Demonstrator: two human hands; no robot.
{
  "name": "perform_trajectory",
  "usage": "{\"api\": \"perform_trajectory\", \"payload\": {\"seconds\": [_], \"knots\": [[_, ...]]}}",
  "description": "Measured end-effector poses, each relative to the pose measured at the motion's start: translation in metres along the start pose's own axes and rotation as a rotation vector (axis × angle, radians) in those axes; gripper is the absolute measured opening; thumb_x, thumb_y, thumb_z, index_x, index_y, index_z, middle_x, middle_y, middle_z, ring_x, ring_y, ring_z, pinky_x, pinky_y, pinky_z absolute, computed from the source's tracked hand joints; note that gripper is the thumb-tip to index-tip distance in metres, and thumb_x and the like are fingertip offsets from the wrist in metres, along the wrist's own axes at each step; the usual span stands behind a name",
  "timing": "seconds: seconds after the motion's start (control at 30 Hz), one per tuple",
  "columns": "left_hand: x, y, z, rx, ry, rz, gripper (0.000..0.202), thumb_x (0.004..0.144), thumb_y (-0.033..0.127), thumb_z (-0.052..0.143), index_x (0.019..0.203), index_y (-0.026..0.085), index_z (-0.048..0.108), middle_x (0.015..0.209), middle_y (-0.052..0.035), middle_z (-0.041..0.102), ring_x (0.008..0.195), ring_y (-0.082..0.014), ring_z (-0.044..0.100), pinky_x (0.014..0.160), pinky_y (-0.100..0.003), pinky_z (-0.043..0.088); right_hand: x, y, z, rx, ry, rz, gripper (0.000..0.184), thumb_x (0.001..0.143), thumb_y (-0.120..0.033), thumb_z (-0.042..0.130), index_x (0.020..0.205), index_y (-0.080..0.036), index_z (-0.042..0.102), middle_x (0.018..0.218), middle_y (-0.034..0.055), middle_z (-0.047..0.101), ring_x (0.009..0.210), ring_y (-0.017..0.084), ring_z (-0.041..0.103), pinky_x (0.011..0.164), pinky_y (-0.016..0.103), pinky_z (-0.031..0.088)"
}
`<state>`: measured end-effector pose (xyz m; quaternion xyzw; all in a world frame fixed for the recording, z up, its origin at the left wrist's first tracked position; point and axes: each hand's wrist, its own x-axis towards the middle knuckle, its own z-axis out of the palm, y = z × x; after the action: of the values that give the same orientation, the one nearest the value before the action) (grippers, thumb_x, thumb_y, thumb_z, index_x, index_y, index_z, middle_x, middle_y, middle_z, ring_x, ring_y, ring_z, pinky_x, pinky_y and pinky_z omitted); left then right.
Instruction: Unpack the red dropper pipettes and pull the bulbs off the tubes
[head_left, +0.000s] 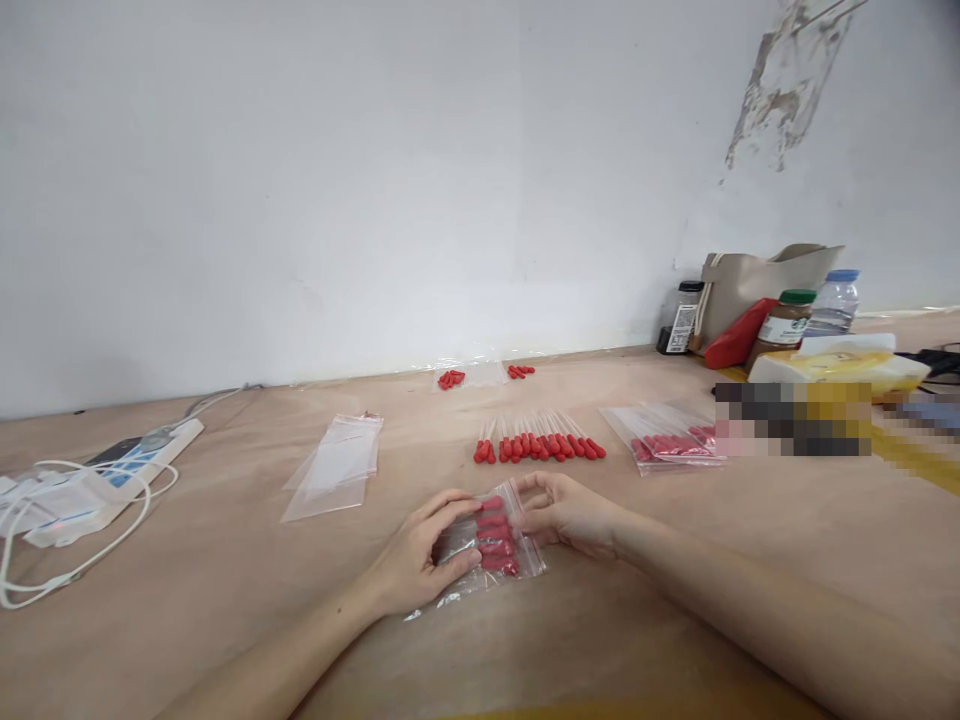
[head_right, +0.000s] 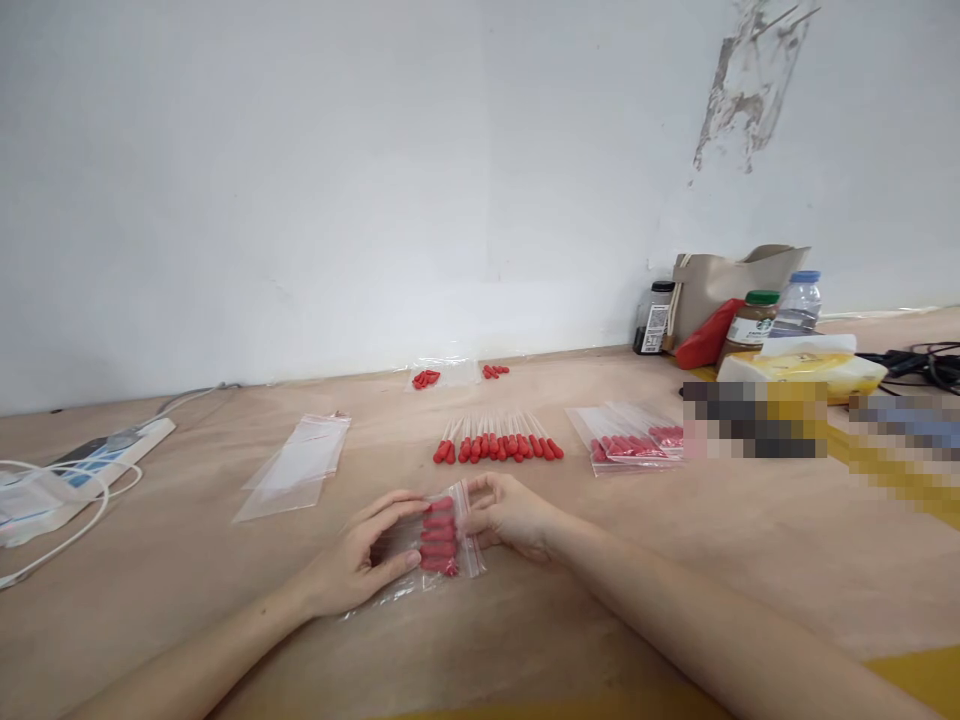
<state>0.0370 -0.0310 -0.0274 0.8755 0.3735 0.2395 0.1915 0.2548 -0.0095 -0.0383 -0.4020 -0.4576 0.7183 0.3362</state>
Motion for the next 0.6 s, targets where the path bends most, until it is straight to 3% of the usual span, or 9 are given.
{"api": "perform_trajectory", "payload": {"seconds": [0.13,0.3,0.43,0.6], "knots": [[0.005,-0.002,-0.001,-0.031,-0.084,0.029,0.042,0.080,0.034,0.052,0.119,0.023,0.046,0.121,-0.0078,0.047,0.109,-0.0214,0.046,0.095,-0.035,0.037,-0.009,0.004,-0.005,-0.005,0.051,0.021,0.044,0.057,-0.010,0.068,0.092,-0.015,0.043,0.057,-0.0047,0.060,0.052,0.010,0.059,0.054,0.023,0.049],[0.026,0.006,0.001,-0.028,-0.047,0.158,0.030,0.086,0.025,0.044,0.114,0.020,0.050,0.113,-0.0079,0.052,0.101,-0.0176,0.050,0.088,-0.034,0.042,-0.008,0.006,0.000,-0.006,0.129,0.001,0.052,0.055,-0.011,0.071,0.093,-0.016,0.036,0.052,-0.0070,0.059,0.046,0.010,0.057,0.048,0.022,0.048],[0.044,0.005,0.011,0.119,-0.029,0.329,0.030,0.088,0.017,0.037,0.114,0.022,0.052,0.115,-0.0073,0.050,0.103,-0.0157,0.048,0.087,-0.030,0.042,-0.004,0.009,0.000,-0.013,0.115,-0.047,0.062,0.047,-0.020,0.077,0.092,-0.016,0.035,0.050,-0.0073,0.059,0.043,0.010,0.055,0.047,0.024,0.049],[0.052,-0.002,0.018,0.333,-0.007,0.514,0.022,0.087,0.018,0.044,0.102,0.023,0.059,0.110,-0.0046,0.054,0.099,-0.0158,0.050,0.085,-0.029,0.042,-0.002,0.012,-0.002,-0.019,0.098,-0.097,0.067,0.042,-0.024,0.080,0.088,-0.018,0.031,0.046,-0.0070,0.059,0.039,0.010,0.053,0.042,0.024,0.047]]}}
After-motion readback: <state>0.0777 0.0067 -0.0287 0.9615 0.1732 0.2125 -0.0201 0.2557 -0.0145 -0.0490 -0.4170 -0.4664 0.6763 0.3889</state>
